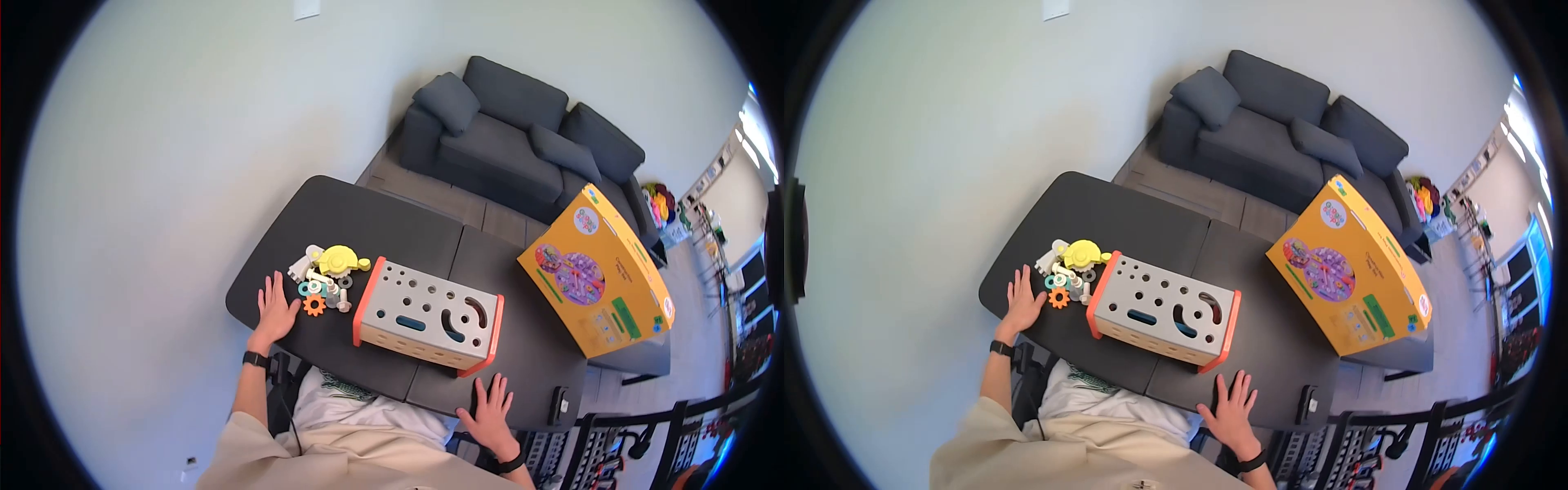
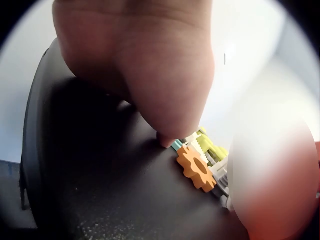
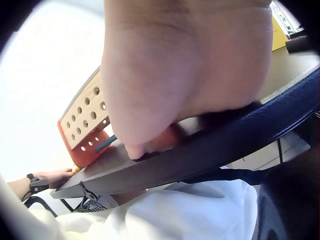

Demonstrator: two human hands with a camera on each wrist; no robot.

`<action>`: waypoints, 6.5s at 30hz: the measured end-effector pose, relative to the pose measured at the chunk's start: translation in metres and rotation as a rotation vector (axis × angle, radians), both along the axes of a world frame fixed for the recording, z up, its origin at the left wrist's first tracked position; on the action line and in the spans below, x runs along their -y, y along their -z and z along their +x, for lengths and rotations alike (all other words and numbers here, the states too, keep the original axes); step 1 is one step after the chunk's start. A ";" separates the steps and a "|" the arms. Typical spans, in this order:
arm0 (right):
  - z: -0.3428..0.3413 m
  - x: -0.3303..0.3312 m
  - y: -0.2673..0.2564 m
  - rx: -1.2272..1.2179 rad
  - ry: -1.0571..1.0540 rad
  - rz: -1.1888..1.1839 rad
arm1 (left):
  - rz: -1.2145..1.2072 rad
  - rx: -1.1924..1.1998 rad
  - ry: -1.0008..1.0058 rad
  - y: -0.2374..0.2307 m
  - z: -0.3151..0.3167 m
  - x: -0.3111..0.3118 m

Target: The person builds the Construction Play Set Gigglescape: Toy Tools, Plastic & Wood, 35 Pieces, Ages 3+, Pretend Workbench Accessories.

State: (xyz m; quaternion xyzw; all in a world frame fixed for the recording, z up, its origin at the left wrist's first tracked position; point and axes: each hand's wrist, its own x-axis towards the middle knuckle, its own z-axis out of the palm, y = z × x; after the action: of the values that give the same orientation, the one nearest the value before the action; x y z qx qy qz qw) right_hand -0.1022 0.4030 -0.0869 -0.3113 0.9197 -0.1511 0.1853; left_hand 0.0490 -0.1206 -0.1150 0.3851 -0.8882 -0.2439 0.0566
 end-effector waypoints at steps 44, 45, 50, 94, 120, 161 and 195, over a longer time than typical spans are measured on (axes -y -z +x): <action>-0.010 0.024 -0.006 -0.097 0.252 0.173 | 0.266 -0.318 -0.009 0.017 -0.001 -0.001; -0.009 0.028 -0.009 -0.101 0.239 0.163 | 0.276 -0.313 -0.008 0.014 -0.002 -0.005; 0.017 0.053 -0.033 -0.118 0.156 0.232 | 0.270 -0.302 0.039 0.010 0.001 -0.014; 0.047 0.065 -0.024 -0.268 0.151 0.048 | 0.086 -0.687 0.162 -0.018 -0.046 -0.073; 0.046 0.072 -0.025 -0.270 0.138 0.134 | -0.458 -0.399 0.089 -0.008 -0.049 -0.033; 0.048 0.072 -0.023 -0.289 0.125 0.111 | -0.216 -0.508 0.204 -0.002 -0.045 -0.031; 0.079 0.132 -0.107 0.241 0.118 -0.727 | 0.030 -0.963 0.457 -0.116 -0.011 -0.149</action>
State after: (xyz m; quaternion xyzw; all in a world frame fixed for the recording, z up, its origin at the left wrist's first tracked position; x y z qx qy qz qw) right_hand -0.0229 0.2713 0.0202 -0.2833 0.7940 -0.5133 0.1607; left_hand 0.0383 0.0288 0.0006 0.0269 -0.8192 -0.4121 0.3979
